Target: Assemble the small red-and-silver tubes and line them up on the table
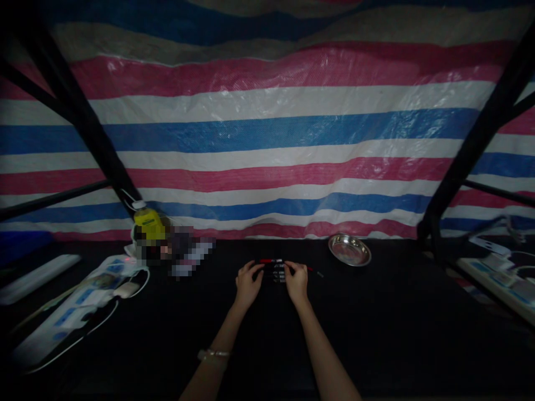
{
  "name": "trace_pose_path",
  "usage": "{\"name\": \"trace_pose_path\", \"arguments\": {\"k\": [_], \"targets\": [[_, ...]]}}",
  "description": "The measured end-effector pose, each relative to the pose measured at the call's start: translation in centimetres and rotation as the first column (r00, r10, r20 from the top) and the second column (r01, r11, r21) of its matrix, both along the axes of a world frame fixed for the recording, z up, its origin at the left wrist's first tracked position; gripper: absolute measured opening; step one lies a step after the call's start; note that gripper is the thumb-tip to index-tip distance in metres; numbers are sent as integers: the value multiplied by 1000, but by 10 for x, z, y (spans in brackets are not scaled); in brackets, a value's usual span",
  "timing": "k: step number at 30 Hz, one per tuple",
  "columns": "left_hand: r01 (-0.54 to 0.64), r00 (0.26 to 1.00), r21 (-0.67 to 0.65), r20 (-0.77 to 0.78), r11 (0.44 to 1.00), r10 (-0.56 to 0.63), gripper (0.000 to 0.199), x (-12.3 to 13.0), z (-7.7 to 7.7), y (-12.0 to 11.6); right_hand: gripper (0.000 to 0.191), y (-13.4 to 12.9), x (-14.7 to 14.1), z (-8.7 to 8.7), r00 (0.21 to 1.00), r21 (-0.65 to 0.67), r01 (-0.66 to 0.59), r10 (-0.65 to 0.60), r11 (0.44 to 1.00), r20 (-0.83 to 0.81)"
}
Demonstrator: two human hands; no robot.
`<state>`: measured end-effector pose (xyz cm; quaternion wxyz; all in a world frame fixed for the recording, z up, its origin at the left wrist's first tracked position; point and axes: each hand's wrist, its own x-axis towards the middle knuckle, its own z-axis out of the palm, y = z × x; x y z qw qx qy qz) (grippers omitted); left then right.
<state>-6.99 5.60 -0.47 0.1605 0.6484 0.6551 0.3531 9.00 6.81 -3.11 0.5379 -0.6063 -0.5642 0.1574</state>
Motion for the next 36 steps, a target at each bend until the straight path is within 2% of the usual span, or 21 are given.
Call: {"name": "trace_pose_path", "arguments": {"k": [5, 8, 11, 14, 20, 26, 36], "targets": [[26, 999, -9, -34, 1000, -26, 27, 1, 0, -2, 26, -4, 2, 4, 991, 15, 45, -46, 999, 122], [27, 999, 4, -17, 1000, -27, 27, 1, -1, -1, 31, -13, 10, 9, 952, 31, 204, -206, 978, 226], [23, 1000, 32, 14, 999, -23, 25, 1, -2, 1, 40, -20, 21, 11, 868, -10, 404, -380, 915, 320], [18, 999, 68, 35, 998, -20, 24, 0, -4, 2, 48, -22, 28, 8, 830, -87, 474, -411, 876, 378], [12, 998, 103, 62, 995, -19, 22, -1, -10, 6, 38, -14, 30, -5, 860, -107, 333, -255, 937, 442], [21, 994, 140, 100, 990, -35, 20, -1, -12, 6, 33, -9, 39, -16, 916, -6, 230, -215, 973, 338], [33, 991, 205, 121, 978, -58, 17, 1, -8, 4, 23, -10, 37, -10, 973, 38, 123, -128, 992, 189]]}}
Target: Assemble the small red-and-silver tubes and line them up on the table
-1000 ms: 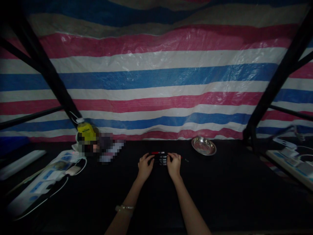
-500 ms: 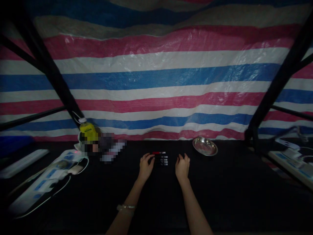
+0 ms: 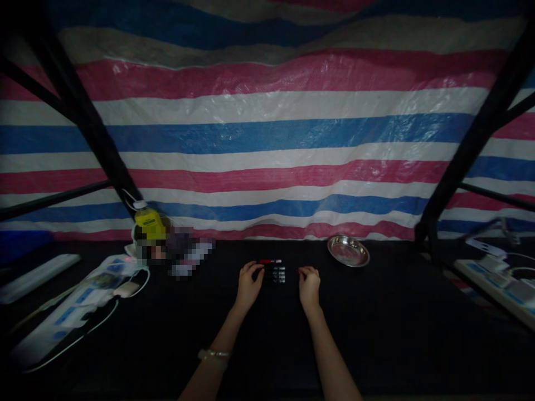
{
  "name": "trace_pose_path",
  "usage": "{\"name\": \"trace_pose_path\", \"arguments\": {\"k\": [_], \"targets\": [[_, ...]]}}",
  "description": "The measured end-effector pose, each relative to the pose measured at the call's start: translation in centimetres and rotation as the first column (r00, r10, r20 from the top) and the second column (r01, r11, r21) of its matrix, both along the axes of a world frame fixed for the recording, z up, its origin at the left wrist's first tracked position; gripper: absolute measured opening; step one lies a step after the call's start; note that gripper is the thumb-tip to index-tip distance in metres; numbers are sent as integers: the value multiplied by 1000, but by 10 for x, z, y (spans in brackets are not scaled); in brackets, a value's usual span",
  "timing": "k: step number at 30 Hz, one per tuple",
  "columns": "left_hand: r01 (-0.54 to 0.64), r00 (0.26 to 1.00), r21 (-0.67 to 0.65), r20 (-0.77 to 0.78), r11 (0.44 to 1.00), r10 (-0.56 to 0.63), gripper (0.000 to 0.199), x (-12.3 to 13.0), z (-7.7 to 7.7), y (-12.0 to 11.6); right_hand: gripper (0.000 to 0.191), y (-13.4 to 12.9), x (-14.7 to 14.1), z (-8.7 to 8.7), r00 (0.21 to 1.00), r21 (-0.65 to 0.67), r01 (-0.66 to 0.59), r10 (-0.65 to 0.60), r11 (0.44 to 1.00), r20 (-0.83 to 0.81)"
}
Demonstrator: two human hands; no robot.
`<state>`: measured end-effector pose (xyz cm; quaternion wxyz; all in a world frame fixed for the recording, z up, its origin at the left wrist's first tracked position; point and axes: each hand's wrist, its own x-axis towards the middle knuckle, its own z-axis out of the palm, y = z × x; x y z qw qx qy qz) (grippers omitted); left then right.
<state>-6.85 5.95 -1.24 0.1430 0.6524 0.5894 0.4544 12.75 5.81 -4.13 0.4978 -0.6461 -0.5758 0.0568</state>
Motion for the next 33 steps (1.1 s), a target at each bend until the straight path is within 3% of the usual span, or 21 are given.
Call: {"name": "trace_pose_path", "arguments": {"k": [14, 18, 22, 26, 29, 33], "targets": [[58, 998, 99, 25, 993, -61, 14, 4, 13, -7, 20, 1, -3, 3, 972, -15, -145, 140, 989, -190], [76, 997, 105, 18, 992, -78, 14, 4, 13, -7, 24, 1, -4, 7, 947, 39, -154, 159, 987, -279], [121, 992, 106, -40, 987, -118, 15, 6, 14, -10, 37, 0, 3, 13, 917, 154, 33, 31, 988, -399], [242, 950, 44, -215, 969, -228, 20, 16, 23, -21, 47, 5, 16, 9, 822, 126, 232, -125, 965, -555], [371, 876, -10, -328, 929, -353, 26, 32, 32, -29, 48, 10, 19, 2, 777, 91, 258, -150, 962, -611], [469, 799, -50, -401, 882, -448, 32, 65, 35, -29, 47, 14, 19, -2, 780, 98, 251, -141, 963, -610]]}}
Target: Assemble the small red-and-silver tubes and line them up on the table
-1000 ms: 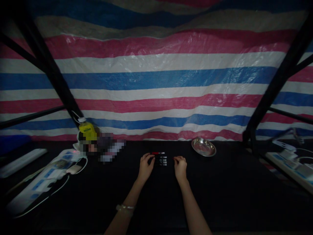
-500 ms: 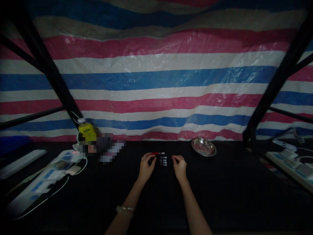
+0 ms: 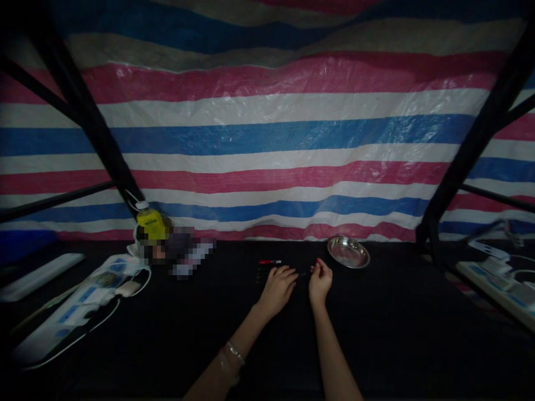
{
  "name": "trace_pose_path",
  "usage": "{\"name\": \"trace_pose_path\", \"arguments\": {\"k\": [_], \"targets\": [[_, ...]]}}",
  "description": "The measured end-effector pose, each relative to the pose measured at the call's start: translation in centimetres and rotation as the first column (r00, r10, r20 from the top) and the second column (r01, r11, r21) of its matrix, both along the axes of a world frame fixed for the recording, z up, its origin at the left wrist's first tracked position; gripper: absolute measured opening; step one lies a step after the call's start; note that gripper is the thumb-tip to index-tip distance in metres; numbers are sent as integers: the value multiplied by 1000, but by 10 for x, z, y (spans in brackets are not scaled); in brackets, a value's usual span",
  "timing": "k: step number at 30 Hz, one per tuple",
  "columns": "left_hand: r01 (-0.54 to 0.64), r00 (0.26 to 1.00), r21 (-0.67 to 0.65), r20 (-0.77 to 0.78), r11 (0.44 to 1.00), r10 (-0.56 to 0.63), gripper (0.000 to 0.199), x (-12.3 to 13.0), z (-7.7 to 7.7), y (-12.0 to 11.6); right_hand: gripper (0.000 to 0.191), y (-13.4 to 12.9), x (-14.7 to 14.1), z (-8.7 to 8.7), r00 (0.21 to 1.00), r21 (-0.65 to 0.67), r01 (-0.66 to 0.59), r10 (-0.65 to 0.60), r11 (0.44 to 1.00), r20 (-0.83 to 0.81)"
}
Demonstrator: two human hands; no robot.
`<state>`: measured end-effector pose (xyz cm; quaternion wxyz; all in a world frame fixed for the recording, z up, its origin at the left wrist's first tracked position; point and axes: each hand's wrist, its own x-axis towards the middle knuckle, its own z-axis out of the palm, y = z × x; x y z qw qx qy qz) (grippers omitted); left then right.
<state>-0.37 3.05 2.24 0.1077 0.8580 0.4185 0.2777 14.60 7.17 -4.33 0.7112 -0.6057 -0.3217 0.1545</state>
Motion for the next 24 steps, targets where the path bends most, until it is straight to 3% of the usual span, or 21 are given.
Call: {"name": "trace_pose_path", "arguments": {"k": [7, 12, 15, 18, 20, 24], "targets": [[-55, 986, -15, -157, 998, 52, 30, 48, -8, 19, 46, 4, 3, -4, 987, 52, -111, 116, 992, -114], [-124, 980, -54, -163, 991, 113, 29, 51, -10, 21, 47, 4, 2, -1, 958, 72, -111, 126, 991, -258], [-134, 989, -66, -72, 989, 129, 32, 42, -5, 21, 44, 2, -3, 5, 922, 110, -178, 205, 978, -330], [-118, 982, -68, 139, 991, 126, 32, 30, 4, 22, 38, -1, -12, 14, 844, 156, -365, 397, 918, -361], [-73, 958, -81, 270, 994, 92, 30, 22, 8, 23, 35, -5, -20, 21, 761, 174, -512, 538, 841, -363], [-11, 918, -81, 395, 997, 43, 27, 7, 11, 20, 33, -12, -31, 31, 650, 190, -629, 644, 754, -403]]}}
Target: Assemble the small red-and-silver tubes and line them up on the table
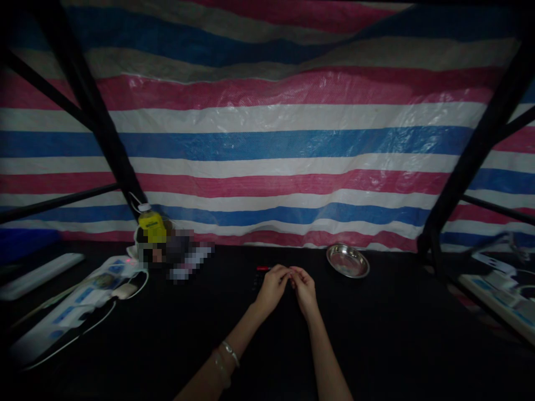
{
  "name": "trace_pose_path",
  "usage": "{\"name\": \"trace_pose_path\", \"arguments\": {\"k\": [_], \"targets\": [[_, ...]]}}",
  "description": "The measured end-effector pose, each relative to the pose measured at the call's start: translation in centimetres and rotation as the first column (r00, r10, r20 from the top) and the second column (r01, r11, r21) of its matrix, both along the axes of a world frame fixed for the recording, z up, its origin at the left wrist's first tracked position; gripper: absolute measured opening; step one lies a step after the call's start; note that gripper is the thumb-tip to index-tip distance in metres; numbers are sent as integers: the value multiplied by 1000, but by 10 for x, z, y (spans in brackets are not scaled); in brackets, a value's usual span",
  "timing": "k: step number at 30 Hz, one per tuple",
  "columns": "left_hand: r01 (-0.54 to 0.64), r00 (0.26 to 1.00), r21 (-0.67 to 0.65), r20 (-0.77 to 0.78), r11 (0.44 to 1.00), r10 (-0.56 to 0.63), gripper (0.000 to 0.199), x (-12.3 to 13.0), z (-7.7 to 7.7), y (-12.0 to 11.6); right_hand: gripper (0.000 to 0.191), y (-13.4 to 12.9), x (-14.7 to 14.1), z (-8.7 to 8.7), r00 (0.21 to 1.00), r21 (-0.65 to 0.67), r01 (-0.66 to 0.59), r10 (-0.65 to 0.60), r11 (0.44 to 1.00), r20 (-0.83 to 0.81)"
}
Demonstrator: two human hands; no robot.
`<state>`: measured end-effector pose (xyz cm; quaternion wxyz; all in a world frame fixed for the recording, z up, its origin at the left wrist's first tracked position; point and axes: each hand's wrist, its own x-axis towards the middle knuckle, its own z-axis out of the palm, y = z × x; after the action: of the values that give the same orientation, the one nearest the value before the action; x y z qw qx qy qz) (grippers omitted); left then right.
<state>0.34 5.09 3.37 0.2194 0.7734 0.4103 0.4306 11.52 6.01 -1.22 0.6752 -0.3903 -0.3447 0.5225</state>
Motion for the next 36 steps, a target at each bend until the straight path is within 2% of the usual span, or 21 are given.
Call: {"name": "trace_pose_path", "arguments": {"k": [5, 9, 13, 19, 29, 36], "targets": [[-14, 999, 5, 40, 1000, 14, 26, -14, -5, -2, 30, -4, -2, 6, 997, -4, -14, 14, 1000, -76], [-14, 997, -2, 81, 1000, 14, 24, -22, -7, -2, 30, -4, -2, 5, 997, -5, -62, 62, 998, -42], [-30, 992, -11, 118, 999, 31, 23, -27, -5, -2, 31, -5, -4, 5, 998, -18, -57, 57, 998, 5], [25, 991, 23, 128, 999, -28, 21, -31, -10, 2, 30, -7, -6, 9, 993, -24, -115, 116, 993, 35], [65, 991, 62, 113, 996, -72, 21, -32, -17, -1, 32, -5, -7, 7, 999, -38, -36, 36, 999, -11], [11, 983, 27, 183, 1000, -16, 17, -29, -21, -3, 32, -8, -17, 3, 998, -6, 18, -17, 1000, 63]]}}
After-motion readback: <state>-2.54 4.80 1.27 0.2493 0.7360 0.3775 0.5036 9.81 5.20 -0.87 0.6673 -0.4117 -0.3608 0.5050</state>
